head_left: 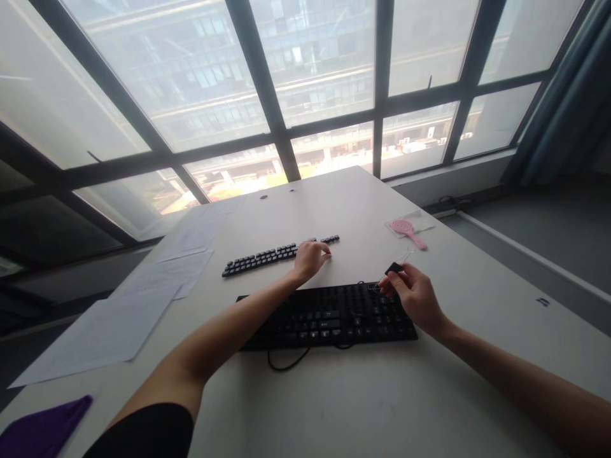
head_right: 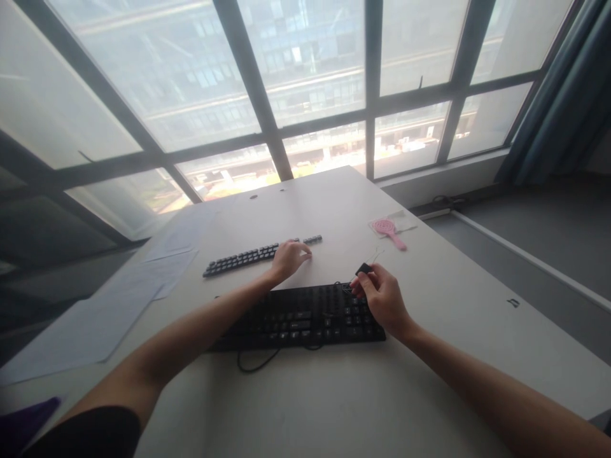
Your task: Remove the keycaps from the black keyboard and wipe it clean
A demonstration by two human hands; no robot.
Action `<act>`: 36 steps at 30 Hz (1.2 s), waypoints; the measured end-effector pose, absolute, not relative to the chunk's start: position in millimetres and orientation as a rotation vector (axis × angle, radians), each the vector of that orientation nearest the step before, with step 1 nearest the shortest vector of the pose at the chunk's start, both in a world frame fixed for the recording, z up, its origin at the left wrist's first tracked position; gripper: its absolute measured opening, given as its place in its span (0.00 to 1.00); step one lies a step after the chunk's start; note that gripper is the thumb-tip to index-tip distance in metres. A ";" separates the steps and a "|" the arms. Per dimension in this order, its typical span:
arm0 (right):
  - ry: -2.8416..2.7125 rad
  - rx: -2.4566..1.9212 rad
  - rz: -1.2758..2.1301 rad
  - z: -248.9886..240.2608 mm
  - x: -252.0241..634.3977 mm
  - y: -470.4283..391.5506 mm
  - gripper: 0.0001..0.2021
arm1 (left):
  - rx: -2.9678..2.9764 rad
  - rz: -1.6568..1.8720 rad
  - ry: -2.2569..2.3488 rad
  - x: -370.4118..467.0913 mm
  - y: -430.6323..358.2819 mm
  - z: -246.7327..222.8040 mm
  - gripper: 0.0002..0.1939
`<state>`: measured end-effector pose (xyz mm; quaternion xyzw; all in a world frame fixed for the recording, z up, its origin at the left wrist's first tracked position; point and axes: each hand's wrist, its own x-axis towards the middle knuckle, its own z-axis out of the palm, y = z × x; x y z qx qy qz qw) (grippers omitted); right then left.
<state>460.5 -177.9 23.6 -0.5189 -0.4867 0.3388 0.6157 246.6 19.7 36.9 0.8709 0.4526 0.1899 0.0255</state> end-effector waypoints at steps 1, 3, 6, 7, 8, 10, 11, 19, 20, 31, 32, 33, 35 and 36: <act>-1.119 -1.191 0.783 23.1 461.2 -177.6 0.14 | 2.705 0.591 1.399 246.9 22.3 35.4 0.02; -1.112 -1.187 0.787 22.3 462.9 -177.2 0.14 | 2.728 0.607 1.397 247.2 26.5 33.9 0.03; -1.110 -1.190 0.798 23.1 464.3 -177.3 0.14 | 2.744 0.637 1.412 247.0 32.5 33.7 0.04; -1.111 -1.190 0.803 24.0 464.3 -177.6 0.14 | 2.744 0.647 1.424 246.9 34.4 33.7 0.04; -1.114 -1.188 0.807 25.0 464.3 -177.9 0.14 | 2.743 0.654 1.437 246.9 36.3 33.5 0.03; -1.119 -1.183 0.809 27.1 464.1 -178.5 0.14 | 2.736 0.663 1.460 247.0 39.5 32.8 0.03; -1.122 -1.181 0.808 27.9 464.1 -178.8 0.14 | 2.733 0.666 1.468 247.1 40.7 32.5 0.03; -1.120 -1.167 0.807 27.7 468.2 -178.2 0.13 | 2.718 0.711 1.473 244.8 41.1 41.1 0.06; -1.134 -1.172 0.800 27.8 469.7 -177.9 0.12 | 2.720 0.733 1.463 245.4 36.4 44.5 0.06; -1.461 -1.338 0.729 26.5 476.9 -178.5 0.05 | 2.793 0.636 0.815 293.7 -119.8 49.1 0.09; -1.478 -1.347 0.730 26.7 477.6 -178.2 0.05 | 2.794 0.637 0.816 296.0 -126.0 45.6 0.09; -1.495 -1.352 0.731 27.1 478.6 -177.8 0.05 | 2.786 0.646 0.823 297.3 -129.4 42.2 0.09; -1.535 -1.352 0.730 28.5 480.7 -177.2 0.05 | 2.756 0.667 0.834 297.6 -129.9 36.7 0.09; -1.564 -1.355 0.724 29.5 481.4 -177.2 0.05 | 2.740 0.674 0.836 297.1 -128.4 34.8 0.09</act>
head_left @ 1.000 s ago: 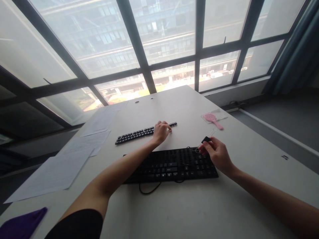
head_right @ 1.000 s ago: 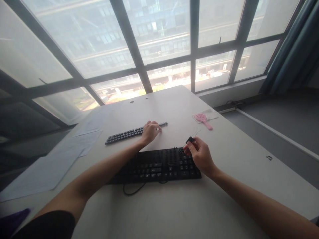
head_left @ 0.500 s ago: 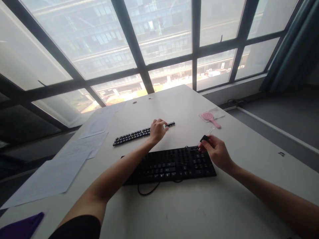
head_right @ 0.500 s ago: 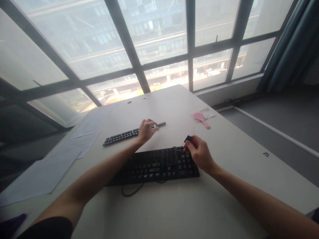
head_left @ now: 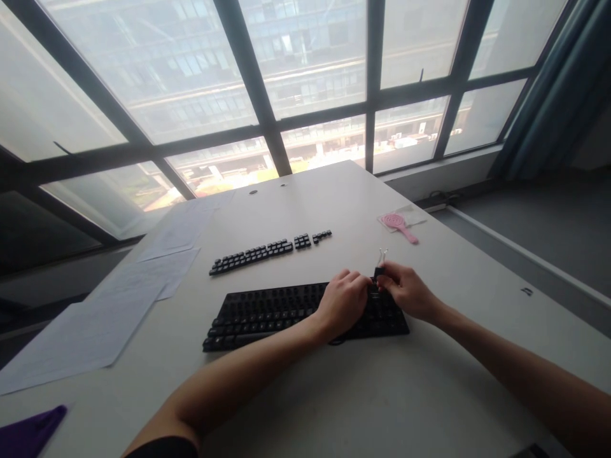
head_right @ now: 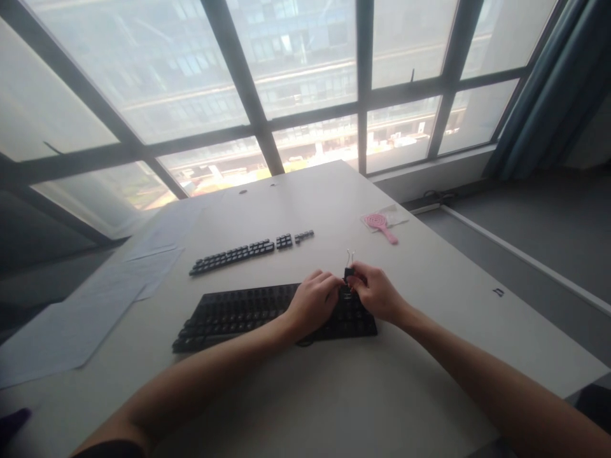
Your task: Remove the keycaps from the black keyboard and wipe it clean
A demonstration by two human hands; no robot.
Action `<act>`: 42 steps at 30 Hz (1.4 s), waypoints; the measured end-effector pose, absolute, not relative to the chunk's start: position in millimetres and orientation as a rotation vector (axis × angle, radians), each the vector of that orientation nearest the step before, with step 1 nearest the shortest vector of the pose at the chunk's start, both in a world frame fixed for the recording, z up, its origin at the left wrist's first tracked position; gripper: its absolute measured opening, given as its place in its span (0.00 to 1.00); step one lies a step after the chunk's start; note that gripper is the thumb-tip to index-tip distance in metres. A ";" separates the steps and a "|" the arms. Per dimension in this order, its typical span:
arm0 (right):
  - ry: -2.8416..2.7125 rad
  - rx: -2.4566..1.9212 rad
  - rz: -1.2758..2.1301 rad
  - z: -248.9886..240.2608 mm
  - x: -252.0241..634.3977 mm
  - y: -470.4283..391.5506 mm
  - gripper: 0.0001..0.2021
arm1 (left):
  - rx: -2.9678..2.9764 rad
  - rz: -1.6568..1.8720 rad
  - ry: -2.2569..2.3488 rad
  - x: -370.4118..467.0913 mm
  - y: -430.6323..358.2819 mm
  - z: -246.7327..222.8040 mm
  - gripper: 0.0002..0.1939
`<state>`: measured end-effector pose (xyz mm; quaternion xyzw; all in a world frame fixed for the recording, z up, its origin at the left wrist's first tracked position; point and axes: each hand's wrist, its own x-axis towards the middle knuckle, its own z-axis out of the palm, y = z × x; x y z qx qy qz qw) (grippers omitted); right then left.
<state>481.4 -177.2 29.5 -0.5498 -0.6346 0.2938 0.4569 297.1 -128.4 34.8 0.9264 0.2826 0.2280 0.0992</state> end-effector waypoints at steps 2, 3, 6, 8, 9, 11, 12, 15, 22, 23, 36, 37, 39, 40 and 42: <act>-1.637 -1.370 0.693 31.7 481.7 -178.3 0.05 | 2.711 0.683 0.835 296.0 -125.0 32.9 0.09; -1.678 -1.379 0.663 32.8 481.2 -179.5 0.06 | 2.695 0.687 0.836 295.6 -123.8 32.8 0.09; -1.814 -1.347 0.523 34.4 478.0 -184.9 0.07 | 2.648 0.682 0.806 295.3 -124.0 34.8 0.07; -1.921 -1.268 0.432 33.2 476.0 -188.5 0.09 | 2.620 0.663 0.744 295.3 -125.9 37.2 0.06; -1.962 -1.230 0.397 31.9 475.2 -189.7 0.10 | 2.611 0.651 0.709 295.1 -126.8 38.3 0.06; -1.956 -1.204 0.355 28.0 474.2 -190.8 0.11 | 2.601 0.625 0.659 294.8 -127.7 39.6 0.05; -1.903 -1.220 0.348 25.7 473.8 -190.6 0.10 | 2.598 0.616 0.651 294.6 -127.4 39.5 0.05; -1.660 -1.306 0.410 18.8 472.3 -188.7 0.08 | 2.559 0.611 0.664 295.0 -124.3 36.0 0.08; -1.374 -1.335 0.626 8.9 467.9 -188.5 0.06 | 2.429 0.653 0.671 298.3 -116.7 25.7 0.07; -1.362 -1.333 0.635 8.4 467.7 -188.9 0.06 | 2.427 0.660 0.665 298.6 -116.8 25.2 0.07; -1.233 -1.323 0.561 15.6 462.1 -185.5 0.09 | 2.358 0.833 0.706 295.7 -121.8 25.8 0.10; -1.220 -1.324 0.554 17.1 461.2 -185.7 0.09 | 2.367 0.849 0.708 295.6 -123.2 27.4 0.12; -1.210 -1.333 0.561 19.7 459.5 -185.8 0.10 | 2.426 0.851 0.679 295.4 -126.0 30.5 0.13; -1.217 -1.343 0.563 20.7 458.9 -185.8 0.10 | 2.475 0.836 0.654 295.4 -127.3 31.8 0.12; -1.240 -1.364 0.563 22.1 458.5 -185.6 0.11 | 2.591 0.800 0.619 295.3 -128.9 33.3 0.12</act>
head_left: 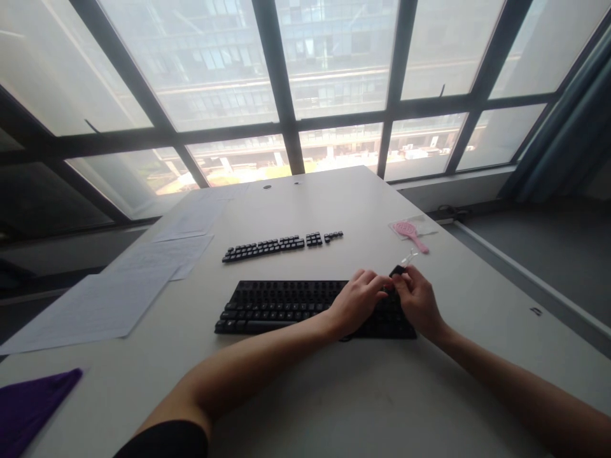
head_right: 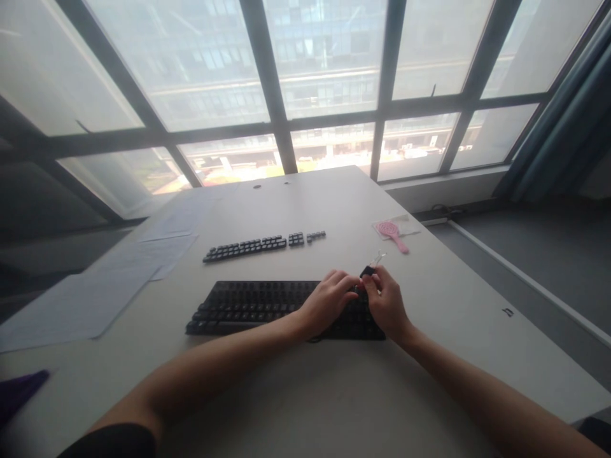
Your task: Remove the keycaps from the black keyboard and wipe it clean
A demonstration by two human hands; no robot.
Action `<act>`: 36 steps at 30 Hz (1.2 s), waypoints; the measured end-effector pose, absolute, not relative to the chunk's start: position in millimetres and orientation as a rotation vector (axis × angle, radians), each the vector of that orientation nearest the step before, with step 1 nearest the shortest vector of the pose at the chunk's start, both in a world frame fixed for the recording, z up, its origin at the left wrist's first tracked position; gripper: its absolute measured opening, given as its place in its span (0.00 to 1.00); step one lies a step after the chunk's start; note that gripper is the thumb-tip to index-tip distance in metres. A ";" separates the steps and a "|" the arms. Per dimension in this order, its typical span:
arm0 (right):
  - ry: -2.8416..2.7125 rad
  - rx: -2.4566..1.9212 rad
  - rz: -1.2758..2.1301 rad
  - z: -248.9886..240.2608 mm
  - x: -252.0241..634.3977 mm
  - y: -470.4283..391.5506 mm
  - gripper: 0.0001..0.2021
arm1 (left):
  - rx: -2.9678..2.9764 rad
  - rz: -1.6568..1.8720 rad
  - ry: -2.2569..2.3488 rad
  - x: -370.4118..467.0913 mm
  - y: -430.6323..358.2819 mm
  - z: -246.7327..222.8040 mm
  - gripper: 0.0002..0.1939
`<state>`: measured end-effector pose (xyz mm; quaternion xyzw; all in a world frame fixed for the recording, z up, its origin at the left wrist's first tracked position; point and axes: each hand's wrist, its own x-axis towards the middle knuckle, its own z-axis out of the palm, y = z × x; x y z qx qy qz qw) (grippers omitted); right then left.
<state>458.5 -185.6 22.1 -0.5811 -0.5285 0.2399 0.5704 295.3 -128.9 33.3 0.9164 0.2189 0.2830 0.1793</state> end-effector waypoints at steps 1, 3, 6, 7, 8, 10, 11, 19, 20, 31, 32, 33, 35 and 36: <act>-1.247 -1.369 0.567 22.6 458.8 -185.4 0.11 | 2.646 0.786 0.613 295.2 -129.1 33.6 0.13; -1.236 -1.366 0.582 23.2 460.0 -184.5 0.12 | 2.737 0.776 0.613 294.8 -128.6 33.2 0.15; -1.197 -1.332 0.617 23.8 461.7 -182.9 0.12 | 2.816 0.807 0.604 293.6 -126.9 31.7 0.16; -1.181 -1.319 0.632 24.0 461.9 -182.4 0.12 | 2.826 0.826 0.602 293.3 -126.7 31.4 0.16; -1.164 -1.307 0.651 24.1 461.8 -181.9 0.11 | 2.828 0.847 0.599 293.1 -126.8 31.3 0.15; -1.129 -1.291 0.687 24.2 461.2 -181.0 0.11 | 2.809 0.874 0.577 293.4 -128.0 32.1 0.13; -1.114 -1.283 0.699 24.2 461.0 -180.5 0.12 | 2.783 0.878 0.561 293.8 -128.9 33.3 0.11; -1.033 -1.214 0.703 24.2 468.7 -174.9 0.13 | 2.477 0.930 0.754 279.7 -82.0 56.1 0.06; -1.035 -1.210 0.702 24.4 469.4 -174.5 0.13 | 2.490 0.919 0.825 275.8 -66.4 56.7 0.07; -1.070 -1.174 0.735 27.3 470.1 -175.7 0.13 | 2.757 0.725 1.184 258.7 28.4 24.7 0.03; -1.069 -1.174 0.737 27.0 471.1 -175.3 0.13 | 2.763 0.736 1.193 258.2 30.5 24.0 0.03; -1.071 -1.174 0.740 26.7 472.1 -175.0 0.13 | 2.767 0.747 1.206 257.7 32.8 23.7 0.03; -1.073 -1.177 0.749 26.2 473.4 -174.6 0.13 | 2.768 0.765 1.240 257.3 38.1 23.4 0.03; -1.074 -1.180 0.755 26.2 473.7 -174.6 0.13 | 2.767 0.773 1.259 257.4 40.9 23.1 0.03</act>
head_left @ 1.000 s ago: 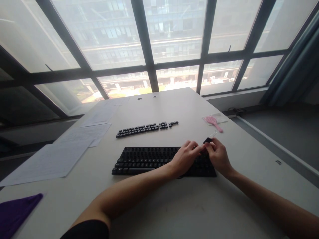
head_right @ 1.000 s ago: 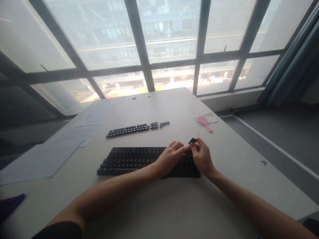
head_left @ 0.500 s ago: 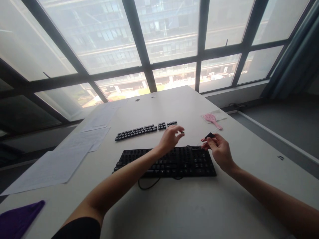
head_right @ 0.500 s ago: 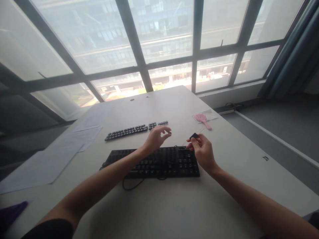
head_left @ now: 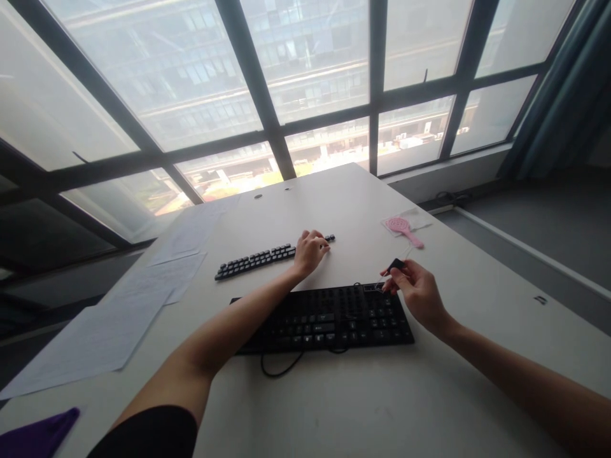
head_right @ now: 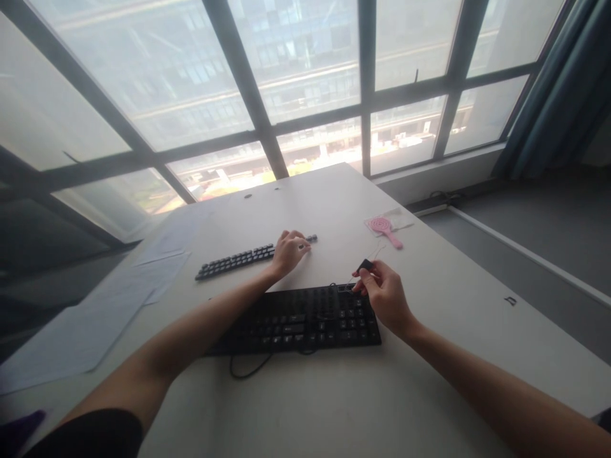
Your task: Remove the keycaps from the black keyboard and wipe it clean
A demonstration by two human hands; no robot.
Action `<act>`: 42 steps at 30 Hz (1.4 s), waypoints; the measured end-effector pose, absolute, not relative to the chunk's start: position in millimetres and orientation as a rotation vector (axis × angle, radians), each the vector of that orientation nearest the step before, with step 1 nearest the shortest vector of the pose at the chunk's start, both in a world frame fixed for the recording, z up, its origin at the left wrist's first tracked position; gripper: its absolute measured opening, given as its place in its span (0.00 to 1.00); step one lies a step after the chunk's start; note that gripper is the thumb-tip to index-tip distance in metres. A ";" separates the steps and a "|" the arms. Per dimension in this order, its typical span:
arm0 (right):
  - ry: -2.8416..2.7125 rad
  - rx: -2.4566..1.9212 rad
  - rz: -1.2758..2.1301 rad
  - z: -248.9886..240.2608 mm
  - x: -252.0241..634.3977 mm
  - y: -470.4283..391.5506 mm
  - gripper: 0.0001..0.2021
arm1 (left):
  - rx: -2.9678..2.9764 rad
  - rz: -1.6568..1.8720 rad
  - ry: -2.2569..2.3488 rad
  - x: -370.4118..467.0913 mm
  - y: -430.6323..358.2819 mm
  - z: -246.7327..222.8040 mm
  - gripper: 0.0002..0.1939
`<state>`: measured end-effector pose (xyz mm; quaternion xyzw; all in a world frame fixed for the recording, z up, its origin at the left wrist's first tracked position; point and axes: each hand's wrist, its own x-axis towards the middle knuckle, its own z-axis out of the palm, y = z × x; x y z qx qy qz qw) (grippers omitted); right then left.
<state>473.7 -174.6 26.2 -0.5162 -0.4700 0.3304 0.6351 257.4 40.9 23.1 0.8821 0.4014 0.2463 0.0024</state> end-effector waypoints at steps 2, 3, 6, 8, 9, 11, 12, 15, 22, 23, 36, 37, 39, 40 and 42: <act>-1.076 -1.186 0.766 26.8 473.9 -174.8 0.13 | 2.767 0.782 1.300 258.0 45.9 22.1 0.03; -1.077 -1.189 0.769 27.4 473.7 -175.1 0.13 | 2.768 0.787 1.320 258.4 47.9 21.5 0.03; -1.079 -1.188 0.772 28.9 473.3 -175.4 0.13 | 2.777 0.799 1.354 258.6 51.8 20.6 0.03; -1.077 -1.185 0.776 29.1 473.7 -175.0 0.13 | 2.775 0.814 1.353 257.8 52.9 22.5 0.03; -1.075 -1.184 0.775 29.1 474.3 -174.7 0.13 | 2.770 0.826 1.350 257.3 52.7 24.6 0.03; -1.070 -1.185 0.762 29.1 476.8 -173.9 0.12 | 2.750 0.872 1.343 257.1 49.0 31.1 0.05; -1.075 -1.188 0.751 29.3 478.7 -173.6 0.12 | 2.736 0.903 1.337 258.1 44.6 35.3 0.05; -1.152 -1.212 0.730 30.7 485.3 -173.6 0.09 | 2.709 0.953 1.241 267.3 16.5 48.7 0.05; -1.410 -1.346 0.736 28.4 492.5 -174.7 0.05 | 2.500 0.714 0.817 307.0 -104.7 53.1 0.14; -1.441 -1.365 0.748 27.6 492.8 -174.4 0.05 | 2.455 0.684 0.833 310.6 -117.1 49.7 0.15; -1.970 -1.310 0.637 45.5 503.4 -184.3 0.05 | 2.406 0.710 0.829 313.0 -135.5 31.9 0.12; -2.015 -1.277 0.608 47.7 503.2 -186.3 0.05 | 2.428 0.705 0.804 312.8 -136.7 33.2 0.11; -2.098 -1.214 0.560 50.5 502.8 -189.3 0.07 | 2.467 0.684 0.759 312.8 -138.8 34.8 0.09; -2.122 -1.194 0.540 50.9 502.8 -190.1 0.09 | 2.484 0.673 0.740 312.8 -139.4 35.0 0.07; -2.103 -1.189 0.517 49.5 502.9 -190.1 0.09 | 2.504 0.660 0.714 312.9 -139.2 34.1 0.04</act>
